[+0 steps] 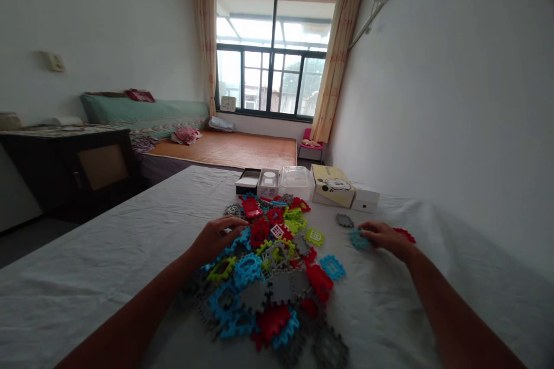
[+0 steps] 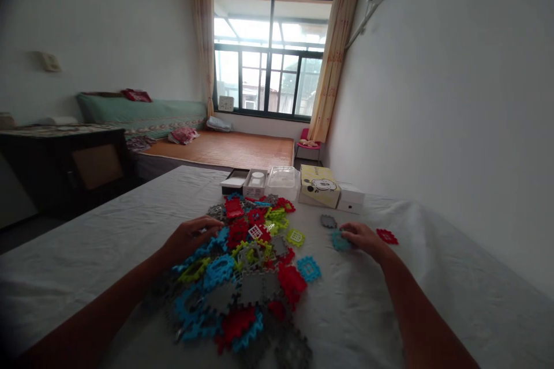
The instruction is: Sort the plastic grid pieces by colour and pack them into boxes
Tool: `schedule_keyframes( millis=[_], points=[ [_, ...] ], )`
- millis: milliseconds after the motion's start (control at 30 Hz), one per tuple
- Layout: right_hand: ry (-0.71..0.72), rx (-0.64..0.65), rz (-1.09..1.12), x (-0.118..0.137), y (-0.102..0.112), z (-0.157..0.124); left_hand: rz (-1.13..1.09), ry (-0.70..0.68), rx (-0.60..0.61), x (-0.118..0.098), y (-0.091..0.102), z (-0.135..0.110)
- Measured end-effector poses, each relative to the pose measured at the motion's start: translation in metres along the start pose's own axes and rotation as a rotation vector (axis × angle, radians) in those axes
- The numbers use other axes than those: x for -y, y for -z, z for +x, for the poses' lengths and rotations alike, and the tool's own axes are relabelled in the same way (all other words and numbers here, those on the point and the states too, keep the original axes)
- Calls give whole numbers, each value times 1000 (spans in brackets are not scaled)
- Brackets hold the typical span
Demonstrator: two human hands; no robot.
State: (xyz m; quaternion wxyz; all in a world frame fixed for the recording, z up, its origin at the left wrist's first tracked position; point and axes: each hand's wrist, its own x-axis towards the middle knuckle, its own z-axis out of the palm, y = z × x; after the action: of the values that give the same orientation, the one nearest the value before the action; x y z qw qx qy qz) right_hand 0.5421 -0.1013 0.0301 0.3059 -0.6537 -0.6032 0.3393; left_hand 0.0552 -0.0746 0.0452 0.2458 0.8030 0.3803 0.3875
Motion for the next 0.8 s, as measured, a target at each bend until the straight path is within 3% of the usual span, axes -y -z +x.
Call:
schedule_keyframes(
  millis=[133,267,367,467,567,700,800],
  points=[
    [-147,121,-22,-41,32,-8,49,-10,19,6,-1,0],
    [-187,64,-165,-46,44,-10,86,-20,30,13,-1,0],
    [-117,-25,-227,-38,37,-8,107,-24,22,17,1,1],
    [64,14,-347,-33,21,-14,116,-24,16,19,2,0],
    [223,-17,-500,-46,20,-32,105,-22,26,20,3,0],
    [91,-144,-556,-91,53,-70,99,-36,28,24,4,1],
    [24,-171,-577,-115,77,-89,80,-30,7,27,6,2]
  ],
)
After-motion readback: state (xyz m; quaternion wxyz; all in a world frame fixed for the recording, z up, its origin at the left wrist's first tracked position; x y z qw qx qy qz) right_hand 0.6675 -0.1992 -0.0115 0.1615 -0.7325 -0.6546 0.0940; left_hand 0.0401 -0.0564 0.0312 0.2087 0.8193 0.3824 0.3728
